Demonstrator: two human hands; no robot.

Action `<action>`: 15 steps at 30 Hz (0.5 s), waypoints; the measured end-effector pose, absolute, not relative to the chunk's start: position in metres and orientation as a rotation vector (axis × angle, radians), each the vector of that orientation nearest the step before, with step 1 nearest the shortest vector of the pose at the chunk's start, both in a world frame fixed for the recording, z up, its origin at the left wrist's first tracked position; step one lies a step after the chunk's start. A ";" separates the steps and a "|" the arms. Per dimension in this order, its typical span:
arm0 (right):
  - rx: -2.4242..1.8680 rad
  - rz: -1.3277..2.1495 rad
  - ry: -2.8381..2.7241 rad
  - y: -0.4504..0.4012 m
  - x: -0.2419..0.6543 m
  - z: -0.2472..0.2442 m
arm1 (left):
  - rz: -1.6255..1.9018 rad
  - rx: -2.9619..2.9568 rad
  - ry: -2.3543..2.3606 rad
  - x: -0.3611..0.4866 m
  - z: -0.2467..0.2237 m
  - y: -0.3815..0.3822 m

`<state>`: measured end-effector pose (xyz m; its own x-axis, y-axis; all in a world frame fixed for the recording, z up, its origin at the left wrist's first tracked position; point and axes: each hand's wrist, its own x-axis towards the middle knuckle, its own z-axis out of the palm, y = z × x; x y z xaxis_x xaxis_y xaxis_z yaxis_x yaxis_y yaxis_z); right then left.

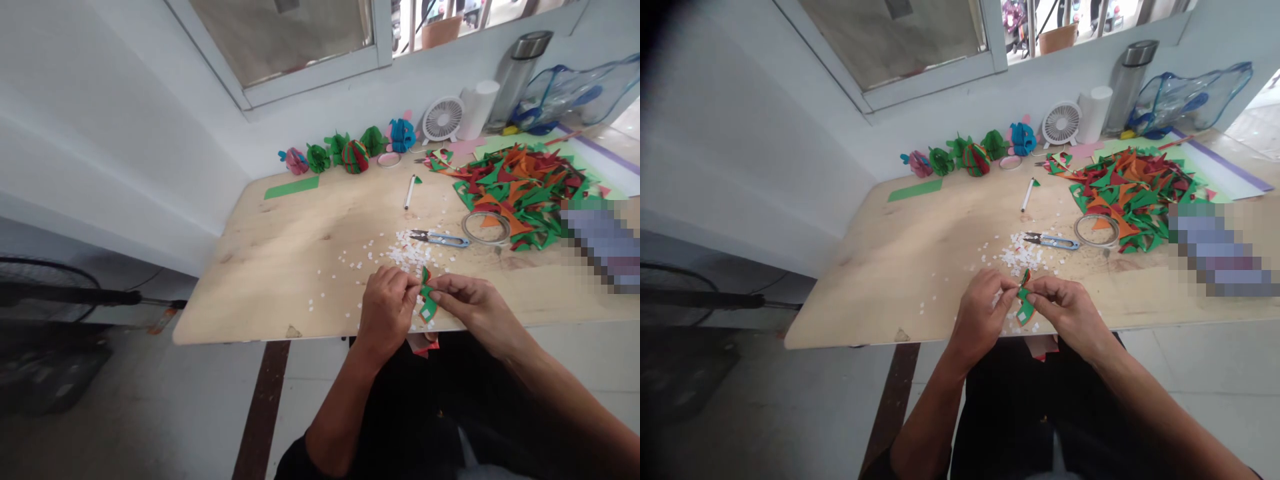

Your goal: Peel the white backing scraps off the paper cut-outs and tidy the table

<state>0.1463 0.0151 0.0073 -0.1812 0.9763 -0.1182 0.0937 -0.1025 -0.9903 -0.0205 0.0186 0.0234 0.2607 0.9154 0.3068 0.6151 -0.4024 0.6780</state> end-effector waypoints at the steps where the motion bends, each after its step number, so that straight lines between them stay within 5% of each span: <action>1: -1.243 1.427 -1.321 0.015 0.146 0.007 | 0.933 2.122 1.402 -0.020 0.023 0.018; 15: -1.194 1.504 -1.152 0.013 0.146 0.009 | 1.161 1.694 1.412 -0.021 0.020 0.015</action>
<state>0.1459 0.0131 0.0095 -0.1590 0.9714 -0.1763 -0.0824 -0.1910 -0.9781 -0.0206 0.0150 0.0195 0.0331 0.9734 0.2265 0.4104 -0.2199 0.8850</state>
